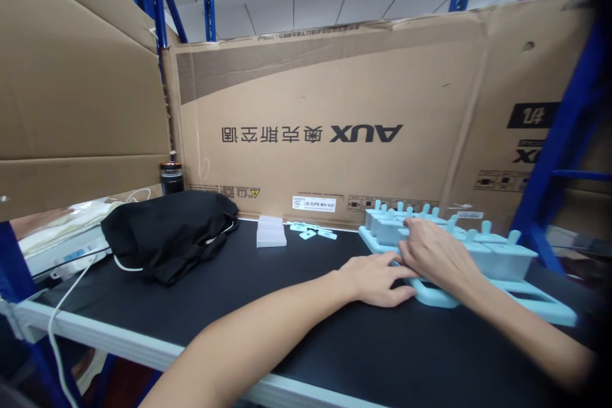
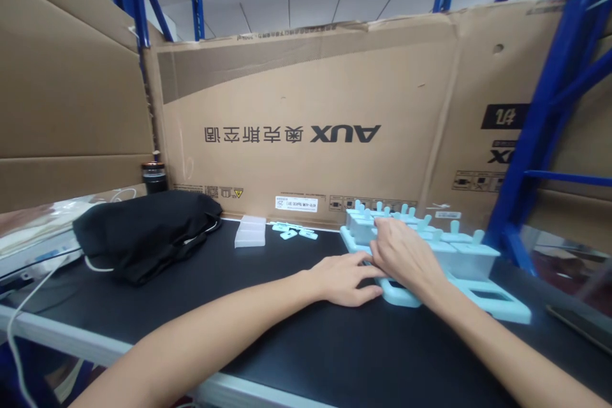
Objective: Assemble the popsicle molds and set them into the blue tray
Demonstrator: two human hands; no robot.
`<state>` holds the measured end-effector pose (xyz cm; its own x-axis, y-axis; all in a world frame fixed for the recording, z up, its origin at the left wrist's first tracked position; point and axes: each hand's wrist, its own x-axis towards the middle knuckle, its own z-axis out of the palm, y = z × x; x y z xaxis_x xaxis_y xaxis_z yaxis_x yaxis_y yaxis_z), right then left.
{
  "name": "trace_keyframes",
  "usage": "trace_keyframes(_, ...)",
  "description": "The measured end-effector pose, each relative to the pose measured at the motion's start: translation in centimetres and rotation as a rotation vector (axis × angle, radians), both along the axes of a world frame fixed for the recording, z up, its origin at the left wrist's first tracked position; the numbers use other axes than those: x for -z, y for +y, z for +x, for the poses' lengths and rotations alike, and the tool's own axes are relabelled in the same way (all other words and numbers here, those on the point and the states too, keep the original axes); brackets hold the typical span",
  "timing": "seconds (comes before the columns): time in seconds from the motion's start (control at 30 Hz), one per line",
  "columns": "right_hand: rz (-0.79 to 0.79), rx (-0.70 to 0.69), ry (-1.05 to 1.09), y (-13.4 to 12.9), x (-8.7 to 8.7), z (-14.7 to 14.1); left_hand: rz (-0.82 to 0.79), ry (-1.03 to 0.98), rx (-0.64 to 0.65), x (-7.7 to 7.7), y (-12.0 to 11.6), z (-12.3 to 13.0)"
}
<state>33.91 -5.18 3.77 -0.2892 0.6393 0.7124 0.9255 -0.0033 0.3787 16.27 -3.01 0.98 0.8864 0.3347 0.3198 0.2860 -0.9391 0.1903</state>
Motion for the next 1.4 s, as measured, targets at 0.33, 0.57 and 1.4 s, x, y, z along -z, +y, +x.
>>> trace_keyframes(0.33,0.119,0.167,0.318,-1.3,-4.9,-2.2,-0.100,-0.031,0.080,0.0,0.3,-0.5)
trace_keyframes(0.57,0.120,-0.167,0.394,-0.3,-6.1,-6.3,-0.625,-0.611,0.016,0.5,1.0,-1.4)
trace_keyframes(1.4,-0.783,-0.878,1.067,1.8,-2.1,-9.8,-0.758,-0.491,-0.050,-2.6,2.1,-10.7)
